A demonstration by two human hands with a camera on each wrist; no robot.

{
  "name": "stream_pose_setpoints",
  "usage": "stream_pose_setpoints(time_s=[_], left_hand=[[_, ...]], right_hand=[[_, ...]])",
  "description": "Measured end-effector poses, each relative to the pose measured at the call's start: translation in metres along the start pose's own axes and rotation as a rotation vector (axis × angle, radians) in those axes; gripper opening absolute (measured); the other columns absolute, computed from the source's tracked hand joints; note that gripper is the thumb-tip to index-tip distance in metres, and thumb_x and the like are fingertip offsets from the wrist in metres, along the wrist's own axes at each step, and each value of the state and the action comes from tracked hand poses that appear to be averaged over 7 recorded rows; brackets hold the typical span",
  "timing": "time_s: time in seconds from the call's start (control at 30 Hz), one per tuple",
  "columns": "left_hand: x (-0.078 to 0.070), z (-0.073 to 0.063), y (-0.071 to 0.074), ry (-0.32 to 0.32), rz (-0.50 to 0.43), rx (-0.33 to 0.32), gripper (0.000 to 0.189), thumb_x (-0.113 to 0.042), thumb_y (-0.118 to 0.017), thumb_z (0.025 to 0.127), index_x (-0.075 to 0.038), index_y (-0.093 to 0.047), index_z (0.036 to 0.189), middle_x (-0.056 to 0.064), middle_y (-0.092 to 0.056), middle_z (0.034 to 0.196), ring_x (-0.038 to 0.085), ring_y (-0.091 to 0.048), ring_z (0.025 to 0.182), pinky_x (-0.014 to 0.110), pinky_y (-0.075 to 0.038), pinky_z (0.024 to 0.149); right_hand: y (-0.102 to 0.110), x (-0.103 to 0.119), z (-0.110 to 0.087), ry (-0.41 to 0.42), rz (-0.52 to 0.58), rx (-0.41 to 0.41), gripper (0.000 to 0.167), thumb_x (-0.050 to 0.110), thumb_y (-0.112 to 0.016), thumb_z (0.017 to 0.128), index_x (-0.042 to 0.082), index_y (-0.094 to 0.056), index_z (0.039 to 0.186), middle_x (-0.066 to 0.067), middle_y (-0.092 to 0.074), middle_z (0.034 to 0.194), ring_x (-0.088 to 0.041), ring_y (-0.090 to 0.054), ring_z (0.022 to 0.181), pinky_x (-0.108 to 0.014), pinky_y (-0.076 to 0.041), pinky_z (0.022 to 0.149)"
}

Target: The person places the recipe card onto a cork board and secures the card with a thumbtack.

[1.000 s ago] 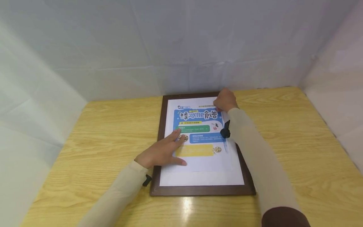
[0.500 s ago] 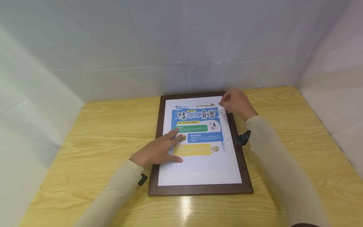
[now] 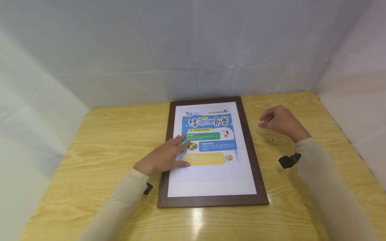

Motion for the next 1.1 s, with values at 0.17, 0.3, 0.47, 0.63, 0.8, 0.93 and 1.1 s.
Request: stream_pose_setpoints(time_s=[0.17, 0.3, 0.47, 0.63, 0.8, 0.93, 1.1], left_hand=[[0.001, -0.001, 0.001, 0.0, -0.026, -0.014, 0.077, -0.049, -0.069, 0.094, -0.018, -0.038, 0.157, 0.009, -0.015, 0.168, 0.026, -0.014, 0.155, 0.037, -0.01, 0.126], [0.002, -0.001, 0.0, -0.001, -0.018, -0.016, 0.077, -0.049, -0.068, 0.094, -0.018, -0.039, 0.157, 0.009, -0.015, 0.168, 0.026, -0.014, 0.155, 0.037, -0.01, 0.126], [0.003, 0.0, -0.001, 0.004, -0.022, -0.018, 0.077, -0.05, -0.069, 0.093, -0.019, -0.038, 0.157, 0.008, -0.015, 0.168, 0.025, -0.013, 0.155, 0.037, -0.01, 0.126], [0.003, 0.001, -0.002, 0.004, -0.026, -0.013, 0.077, -0.049, -0.069, 0.094, -0.019, -0.038, 0.157, 0.008, -0.015, 0.168, 0.025, -0.012, 0.155, 0.037, -0.01, 0.126], [0.004, 0.003, -0.003, 0.011, -0.028, -0.009, 0.077, -0.049, -0.069, 0.094, -0.02, -0.038, 0.157, 0.007, -0.015, 0.169, 0.023, -0.011, 0.155, 0.036, -0.009, 0.126], [0.003, 0.002, -0.002, 0.011, -0.032, -0.007, 0.077, -0.049, -0.069, 0.094, -0.019, -0.038, 0.157, 0.008, -0.014, 0.169, 0.024, -0.011, 0.155, 0.036, -0.009, 0.126], [0.002, 0.001, 0.0, 0.018, -0.038, -0.006, 0.076, -0.047, -0.069, 0.094, -0.018, -0.038, 0.157, 0.008, -0.014, 0.169, 0.025, -0.011, 0.155, 0.037, -0.009, 0.126]], right_hand=[[-0.004, -0.021, -0.016, -0.016, -0.029, 0.061, 0.035, 0.027, -0.077, 0.093, -0.004, -0.072, 0.107, -0.013, -0.071, 0.098, -0.027, -0.065, 0.088, -0.039, -0.054, 0.07], [-0.011, -0.034, -0.025, -0.041, -0.034, 0.084, 0.03, 0.025, -0.079, 0.09, -0.002, -0.073, 0.103, -0.009, -0.071, 0.096, -0.022, -0.063, 0.086, -0.037, -0.053, 0.071], [-0.018, -0.044, -0.03, -0.048, -0.029, 0.087, 0.021, 0.02, -0.079, 0.089, 0.001, -0.075, 0.098, -0.006, -0.069, 0.091, -0.02, -0.06, 0.082, -0.034, -0.049, 0.07], [-0.023, -0.048, -0.032, -0.033, -0.025, 0.078, 0.018, 0.017, -0.078, 0.09, 0.0, -0.077, 0.095, -0.004, -0.07, 0.088, -0.019, -0.059, 0.08, -0.034, -0.049, 0.069], [-0.024, -0.047, -0.031, -0.014, -0.03, 0.06, 0.014, 0.013, -0.078, 0.089, 0.0, -0.078, 0.093, -0.002, -0.072, 0.087, -0.018, -0.06, 0.078, -0.033, -0.049, 0.068], [-0.024, -0.044, -0.031, -0.013, -0.026, 0.055, 0.009, 0.012, -0.076, 0.091, 0.003, -0.08, 0.091, -0.007, -0.076, 0.09, -0.02, -0.065, 0.084, -0.035, -0.051, 0.074], [-0.022, -0.037, -0.032, 0.002, -0.035, 0.015, 0.008, 0.015, -0.077, 0.091, 0.009, -0.081, 0.089, -0.007, -0.077, 0.094, -0.02, -0.067, 0.088, -0.034, -0.051, 0.075]])
Point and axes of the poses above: each hand's wrist, its own z-axis towards the middle knuckle, its own y-axis out of the back of the hand, x = y × z, the point moved 7 cm from there along z, towards the middle knuckle
